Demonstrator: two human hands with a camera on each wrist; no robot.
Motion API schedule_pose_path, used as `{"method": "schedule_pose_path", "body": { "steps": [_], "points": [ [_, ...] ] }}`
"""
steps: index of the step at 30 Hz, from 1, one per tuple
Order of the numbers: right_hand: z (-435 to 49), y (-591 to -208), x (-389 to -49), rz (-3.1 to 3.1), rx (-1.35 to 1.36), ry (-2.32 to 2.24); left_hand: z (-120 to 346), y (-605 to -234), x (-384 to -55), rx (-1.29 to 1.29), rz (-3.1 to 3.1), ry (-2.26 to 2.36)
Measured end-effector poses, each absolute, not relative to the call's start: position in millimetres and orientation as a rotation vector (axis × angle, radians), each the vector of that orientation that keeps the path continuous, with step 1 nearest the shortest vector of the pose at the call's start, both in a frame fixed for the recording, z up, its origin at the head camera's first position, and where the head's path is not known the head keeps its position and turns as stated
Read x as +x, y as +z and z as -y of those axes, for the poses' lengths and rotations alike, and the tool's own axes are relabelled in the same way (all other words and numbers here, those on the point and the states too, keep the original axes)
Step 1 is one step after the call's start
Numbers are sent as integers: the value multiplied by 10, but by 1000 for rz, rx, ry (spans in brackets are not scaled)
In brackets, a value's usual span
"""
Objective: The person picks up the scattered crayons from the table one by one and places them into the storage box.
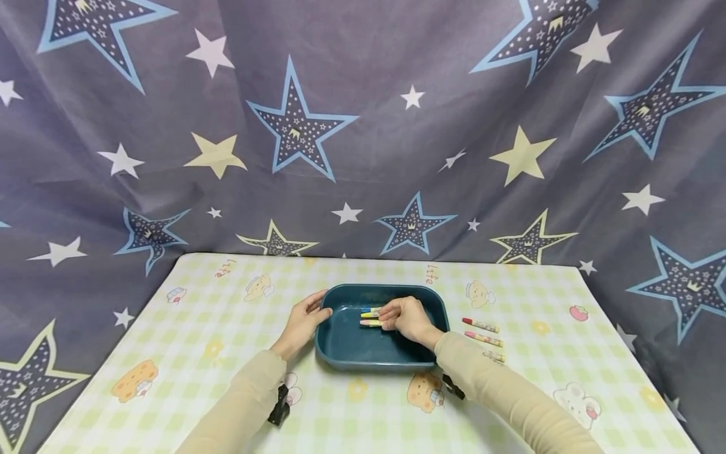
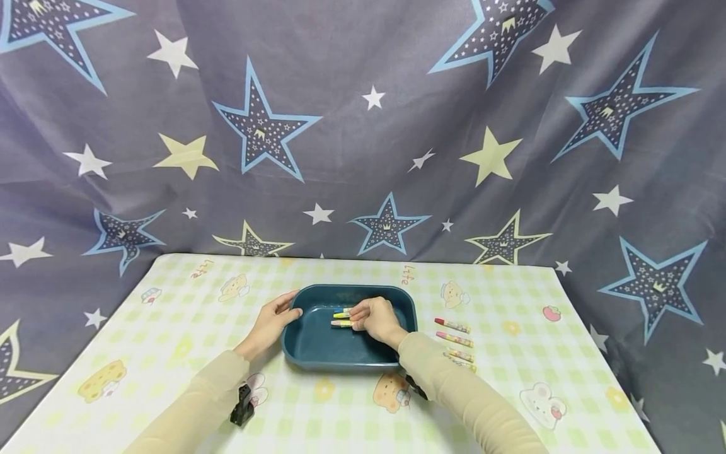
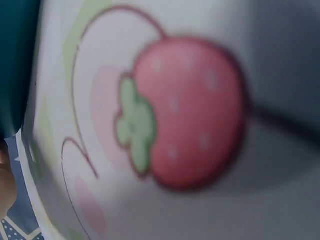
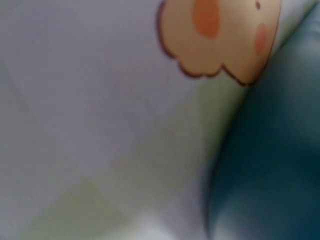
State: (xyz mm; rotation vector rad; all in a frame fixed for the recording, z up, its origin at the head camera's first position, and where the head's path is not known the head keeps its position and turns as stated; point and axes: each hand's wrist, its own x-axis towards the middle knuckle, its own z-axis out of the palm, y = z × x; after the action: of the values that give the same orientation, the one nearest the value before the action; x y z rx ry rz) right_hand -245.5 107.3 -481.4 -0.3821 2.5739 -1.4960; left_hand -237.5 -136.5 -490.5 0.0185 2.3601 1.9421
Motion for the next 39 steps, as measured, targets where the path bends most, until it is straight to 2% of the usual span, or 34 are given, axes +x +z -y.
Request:
{"method": "schedule_pose_path", "body": {
  "steps": [9,19,24,39],
  "points": [
    [-1044,-4814,-2464,-2558,-293,-1485,1390,-4938,-2383,21,-2332,1971],
    [-1047,-4799,-2447,-2601,-413,-1414,1391,-4804,-2330,31,-2289,1980],
    [-1062,-4806,-2443,-2659,-416,-1368,1392,-4932,-2372,28,-2322,1982],
    [-1064,-4801,-2434,-2674,-417,-1373,1401,-4928,-2390,35,-2260,1997]
  ]
}}
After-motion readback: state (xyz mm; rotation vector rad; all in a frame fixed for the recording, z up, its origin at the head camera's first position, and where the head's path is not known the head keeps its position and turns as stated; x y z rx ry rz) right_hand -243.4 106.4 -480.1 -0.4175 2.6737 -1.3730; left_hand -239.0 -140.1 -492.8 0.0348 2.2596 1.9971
